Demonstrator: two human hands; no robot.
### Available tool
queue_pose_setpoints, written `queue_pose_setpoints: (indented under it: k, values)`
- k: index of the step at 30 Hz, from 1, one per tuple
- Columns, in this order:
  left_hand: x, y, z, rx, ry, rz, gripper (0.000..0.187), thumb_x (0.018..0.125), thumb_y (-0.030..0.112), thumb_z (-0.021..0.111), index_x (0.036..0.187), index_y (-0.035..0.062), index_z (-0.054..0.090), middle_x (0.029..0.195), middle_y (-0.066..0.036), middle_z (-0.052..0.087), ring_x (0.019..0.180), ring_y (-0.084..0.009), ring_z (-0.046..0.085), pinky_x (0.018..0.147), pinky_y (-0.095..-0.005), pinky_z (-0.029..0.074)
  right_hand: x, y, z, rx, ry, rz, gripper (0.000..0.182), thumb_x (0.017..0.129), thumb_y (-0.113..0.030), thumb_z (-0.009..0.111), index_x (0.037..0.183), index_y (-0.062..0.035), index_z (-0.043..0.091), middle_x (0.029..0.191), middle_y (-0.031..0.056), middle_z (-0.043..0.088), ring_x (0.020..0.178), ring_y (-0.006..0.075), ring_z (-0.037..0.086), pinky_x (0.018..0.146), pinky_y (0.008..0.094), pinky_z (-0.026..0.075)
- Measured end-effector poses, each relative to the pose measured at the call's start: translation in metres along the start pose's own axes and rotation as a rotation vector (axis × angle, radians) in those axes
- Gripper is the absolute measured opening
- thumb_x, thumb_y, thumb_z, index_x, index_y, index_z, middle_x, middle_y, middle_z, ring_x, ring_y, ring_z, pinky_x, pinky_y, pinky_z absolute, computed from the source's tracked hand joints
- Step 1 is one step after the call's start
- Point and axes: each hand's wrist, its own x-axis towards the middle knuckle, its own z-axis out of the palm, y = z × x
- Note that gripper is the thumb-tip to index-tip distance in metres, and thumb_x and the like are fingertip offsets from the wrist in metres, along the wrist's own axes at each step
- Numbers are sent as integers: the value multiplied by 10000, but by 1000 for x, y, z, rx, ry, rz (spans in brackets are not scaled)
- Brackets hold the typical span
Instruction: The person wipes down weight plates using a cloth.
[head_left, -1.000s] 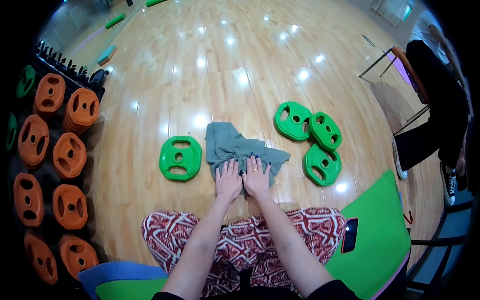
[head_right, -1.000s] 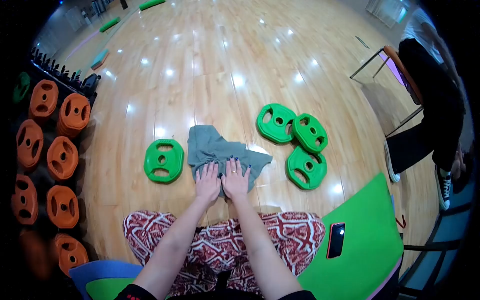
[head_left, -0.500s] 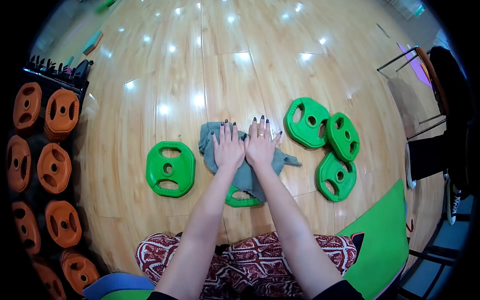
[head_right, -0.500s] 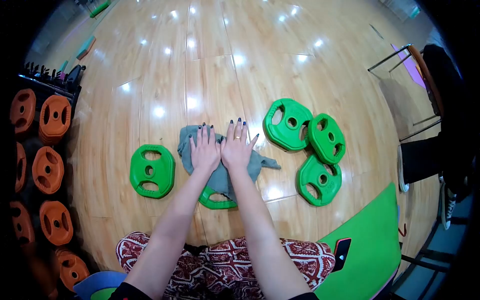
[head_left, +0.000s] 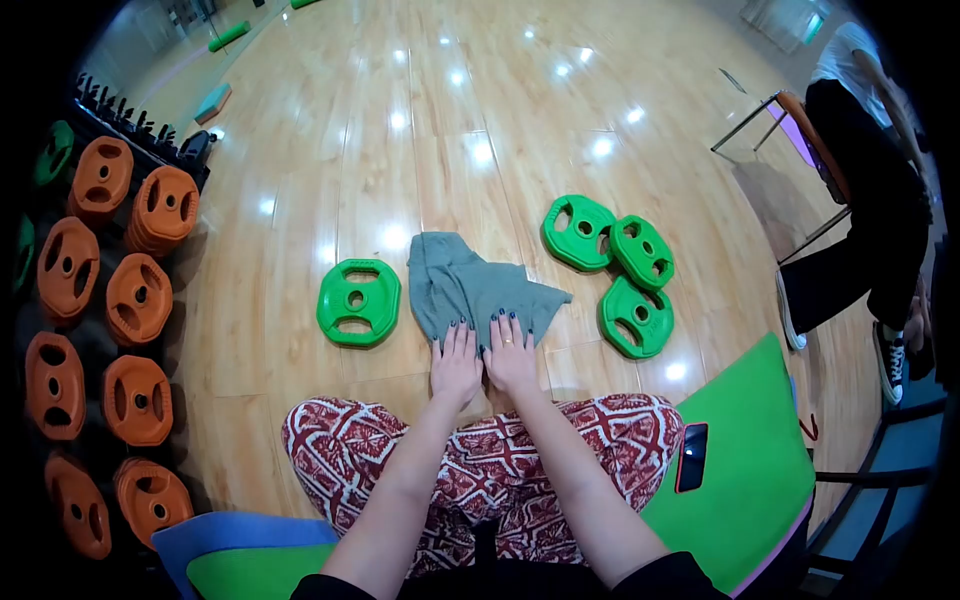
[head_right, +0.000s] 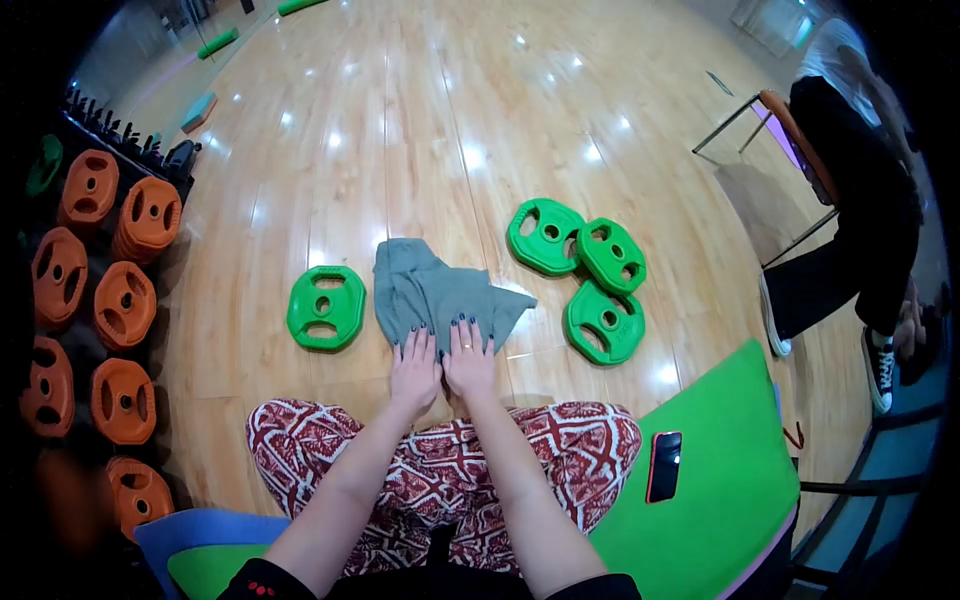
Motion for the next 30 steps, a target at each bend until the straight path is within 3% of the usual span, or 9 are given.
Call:
queue_pose_setpoints:
  k: [7,9,14,17,19,22,26,28,30]
  values:
    - [-18,-7,8,122,-14,70,537,812,292,435,1302,101,323,1382,-75,256,1285,-250,202,1027,-464,182,-23,-5,4,-175,15,-81,514,841,-314,402,1301,-99,320,1380,43,269,1283,242,209,987,541,210]
    - [-17,-8,17,176,61,56,552,800,286,454,1305,107,319,1383,-61,255,1278,-258,207,1023,-478,181,-16,-6,11,-270,145,-269,432,837,-247,394,1243,-100,405,1337,19,331,1236,225,291,967,552,228]
    - [-14,7,0,-11,55,-48,482,797,188,449,1269,118,376,1356,-89,291,1268,-253,227,1016,-491,180,-12,-5,23,-172,232,-244,375,821,-208,399,1171,-101,483,1284,23,387,1181,218,354,956,542,246]
    - [-7,9,6,-98,149,-94,433,777,182,484,1201,109,436,1290,-112,353,1224,-262,281,1001,-490,204,-7,-5,17,-197,321,-285,320,795,-200,429,1081,-98,530,1197,40,447,1128,212,396,942,521,270]
    - [0,-4,15,66,253,49,397,680,208,594,1051,88,521,1214,-124,387,1151,-273,329,989,-466,232,-4,-4,16,-207,361,-335,215,762,-188,461,931,-105,564,1083,47,494,1049,200,439,914,483,301]
    - [4,-12,5,97,125,47,325,687,253,613,972,115,539,1175,-78,418,1122,-254,352,974,-478,248,-4,-2,12,-193,389,-340,129,747,-174,466,817,-113,555,1012,48,510,991,193,457,883,454,319]
    - [-2,-9,-6,87,196,65,366,630,256,677,950,132,549,1174,-74,427,1139,-261,342,985,-475,239,-5,-1,11,-178,474,-342,119,713,-192,524,794,-108,549,1021,50,514,989,198,461,877,444,318]
    - [-3,-8,-8,18,281,89,452,537,234,735,949,144,573,1179,-78,430,1142,-264,337,992,-478,228,-4,5,7,-143,384,-367,244,668,-246,603,858,-103,551,1092,62,491,1047,222,430,897,466,300]
    - [-1,-14,-9,15,255,105,445,534,241,741,938,143,583,1196,-68,421,1155,-264,327,994,-492,220,-8,7,-3,-129,314,-352,322,648,-273,633,905,-101,545,1149,66,461,1094,235,394,915,483,281]
